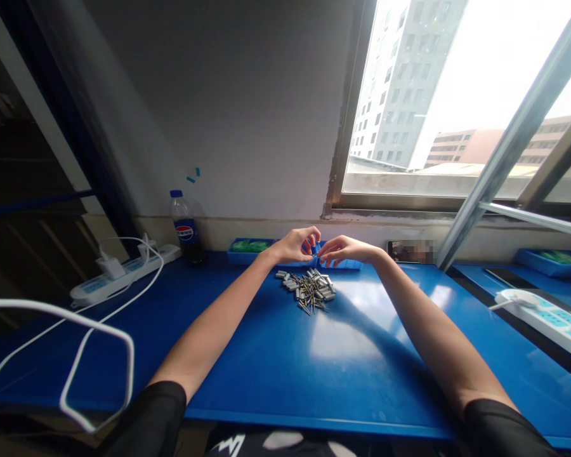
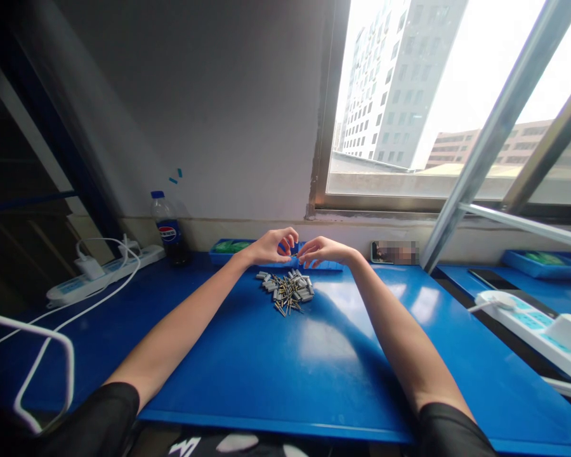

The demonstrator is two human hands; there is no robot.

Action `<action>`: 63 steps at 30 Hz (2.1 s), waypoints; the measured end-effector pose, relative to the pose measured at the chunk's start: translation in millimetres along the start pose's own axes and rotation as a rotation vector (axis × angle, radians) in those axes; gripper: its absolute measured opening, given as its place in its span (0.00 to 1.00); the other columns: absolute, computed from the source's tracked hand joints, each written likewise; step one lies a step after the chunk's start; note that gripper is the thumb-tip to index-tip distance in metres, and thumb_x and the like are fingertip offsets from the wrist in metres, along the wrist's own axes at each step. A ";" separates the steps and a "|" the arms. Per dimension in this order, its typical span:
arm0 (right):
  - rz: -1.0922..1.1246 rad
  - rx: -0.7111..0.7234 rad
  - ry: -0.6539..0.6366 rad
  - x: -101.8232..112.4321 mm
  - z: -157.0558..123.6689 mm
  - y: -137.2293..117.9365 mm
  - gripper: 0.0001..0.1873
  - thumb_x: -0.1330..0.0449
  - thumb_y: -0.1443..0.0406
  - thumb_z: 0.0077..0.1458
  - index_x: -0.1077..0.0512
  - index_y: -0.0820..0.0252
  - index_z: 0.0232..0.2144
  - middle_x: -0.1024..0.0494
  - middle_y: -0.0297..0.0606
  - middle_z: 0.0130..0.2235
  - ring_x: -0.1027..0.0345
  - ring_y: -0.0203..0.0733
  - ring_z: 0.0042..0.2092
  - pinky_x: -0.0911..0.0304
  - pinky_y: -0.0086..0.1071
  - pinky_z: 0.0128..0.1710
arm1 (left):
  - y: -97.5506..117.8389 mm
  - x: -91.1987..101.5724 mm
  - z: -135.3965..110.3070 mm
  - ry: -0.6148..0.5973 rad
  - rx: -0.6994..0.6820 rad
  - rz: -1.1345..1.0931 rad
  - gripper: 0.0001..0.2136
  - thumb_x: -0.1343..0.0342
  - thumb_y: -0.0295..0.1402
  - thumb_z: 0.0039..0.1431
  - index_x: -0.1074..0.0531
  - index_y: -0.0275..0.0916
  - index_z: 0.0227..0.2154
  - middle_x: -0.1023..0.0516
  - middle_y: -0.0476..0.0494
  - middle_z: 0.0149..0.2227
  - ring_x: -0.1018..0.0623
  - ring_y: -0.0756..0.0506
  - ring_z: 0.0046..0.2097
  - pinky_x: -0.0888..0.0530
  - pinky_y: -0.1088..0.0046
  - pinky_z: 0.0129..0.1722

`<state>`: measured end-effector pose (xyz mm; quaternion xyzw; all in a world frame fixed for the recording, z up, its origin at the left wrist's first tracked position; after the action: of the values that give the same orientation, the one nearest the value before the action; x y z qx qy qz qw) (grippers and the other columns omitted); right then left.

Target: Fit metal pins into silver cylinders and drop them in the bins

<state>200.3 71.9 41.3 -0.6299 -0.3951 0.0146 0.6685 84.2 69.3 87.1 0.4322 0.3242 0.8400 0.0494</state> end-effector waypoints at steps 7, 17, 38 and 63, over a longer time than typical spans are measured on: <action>-0.004 0.011 0.043 -8.2 9.2 0.9 0.27 0.28 0.44 0.46 0.18 0.63 0.34 0.16 0.43 0.34 0.21 0.43 0.37 0.27 0.33 0.39 | -0.5 -1.9 1.3 -0.012 0.018 0.047 0.20 0.31 0.30 0.49 0.31 0.38 0.44 0.24 0.47 0.38 0.22 0.50 0.36 0.24 0.77 0.35; -0.408 -0.040 0.541 52.2 4.1 10.3 0.18 0.35 0.55 0.53 0.27 0.60 0.19 0.25 0.35 0.21 0.34 0.36 0.25 0.42 0.29 0.25 | -45.2 -30.3 -15.0 -0.403 0.284 0.445 0.13 0.37 0.18 0.45 0.21 0.38 0.35 0.16 0.45 0.36 0.20 0.48 0.35 0.27 0.78 0.35; -0.348 0.031 0.406 29.0 11.6 6.5 0.27 0.35 0.42 0.54 0.24 0.60 0.23 0.20 0.39 0.26 0.25 0.40 0.28 0.33 0.29 0.29 | -49.6 -41.6 -21.6 -0.478 0.380 0.650 0.20 0.36 0.17 0.40 0.19 0.42 0.37 0.17 0.45 0.35 0.21 0.46 0.33 0.29 0.75 0.33; -0.041 0.113 -0.042 -14.5 6.2 -10.6 0.23 0.31 0.48 0.54 0.17 0.59 0.42 0.15 0.41 0.41 0.21 0.43 0.41 0.30 0.31 0.39 | -3.3 7.7 1.9 0.042 0.022 0.044 0.18 0.28 0.27 0.47 0.21 0.35 0.42 0.29 0.42 0.44 0.20 0.50 0.39 0.20 0.77 0.35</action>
<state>181.8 67.4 42.3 -0.5826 -0.4203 0.0365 0.6947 80.1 75.6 91.3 0.4221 0.3247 0.8462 0.0194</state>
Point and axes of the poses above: each hand's wrist, its own z-axis towards the middle knuckle, its own x-axis out of the back of the hand, y = z × x, the point moved 10 cm from there along z, towards the middle knuckle
